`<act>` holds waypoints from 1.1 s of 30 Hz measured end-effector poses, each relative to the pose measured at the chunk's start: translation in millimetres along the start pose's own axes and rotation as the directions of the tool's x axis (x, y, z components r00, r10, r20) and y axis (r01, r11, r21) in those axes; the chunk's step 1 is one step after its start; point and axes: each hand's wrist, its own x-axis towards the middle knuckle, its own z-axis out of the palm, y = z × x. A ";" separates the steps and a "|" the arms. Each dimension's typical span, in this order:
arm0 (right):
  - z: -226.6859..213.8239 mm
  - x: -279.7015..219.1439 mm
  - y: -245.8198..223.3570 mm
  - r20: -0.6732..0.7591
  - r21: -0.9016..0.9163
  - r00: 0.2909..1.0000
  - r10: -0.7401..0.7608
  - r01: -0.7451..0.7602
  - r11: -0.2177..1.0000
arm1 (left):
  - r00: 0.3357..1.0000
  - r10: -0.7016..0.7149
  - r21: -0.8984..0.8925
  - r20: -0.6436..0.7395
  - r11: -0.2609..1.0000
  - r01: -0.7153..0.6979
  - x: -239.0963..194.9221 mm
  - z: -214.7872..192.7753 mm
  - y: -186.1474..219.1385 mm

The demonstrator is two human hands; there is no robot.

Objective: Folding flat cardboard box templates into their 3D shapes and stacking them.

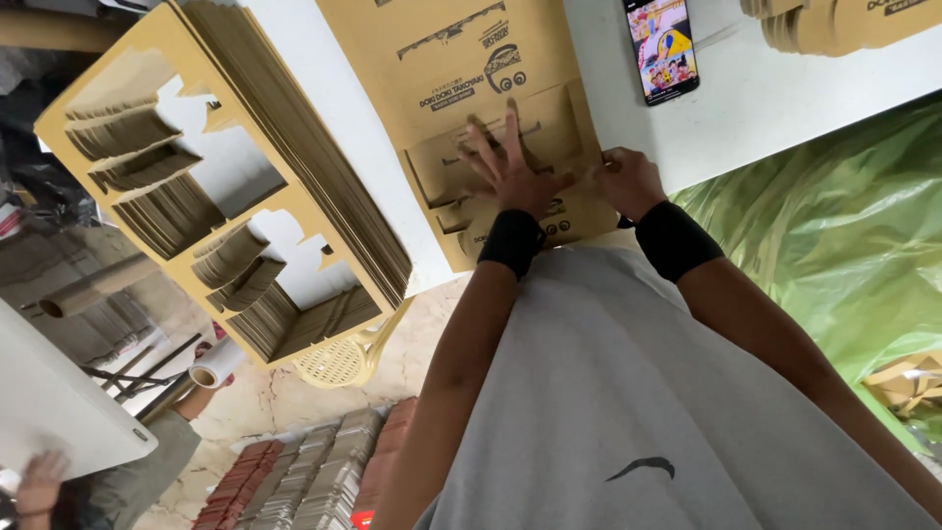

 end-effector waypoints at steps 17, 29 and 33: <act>23.5 15.1 5.1 -0.160 -0.088 0.987 0.014 -0.029 0.996 | 0.992 -0.098 0.131 0.077 0.988 0.087 25.5 20.0 -17.4; 12.9 -49.3 22.2 0.260 0.541 0.917 0.302 -0.397 0.741 | 0.994 0.070 0.057 0.087 0.996 -0.075 30.0 26.8 -51.5; 56.3 -42.0 74.3 0.227 0.887 0.910 0.347 -0.340 0.313 | 0.936 0.248 0.237 0.251 0.921 -0.308 22.8 22.0 -74.4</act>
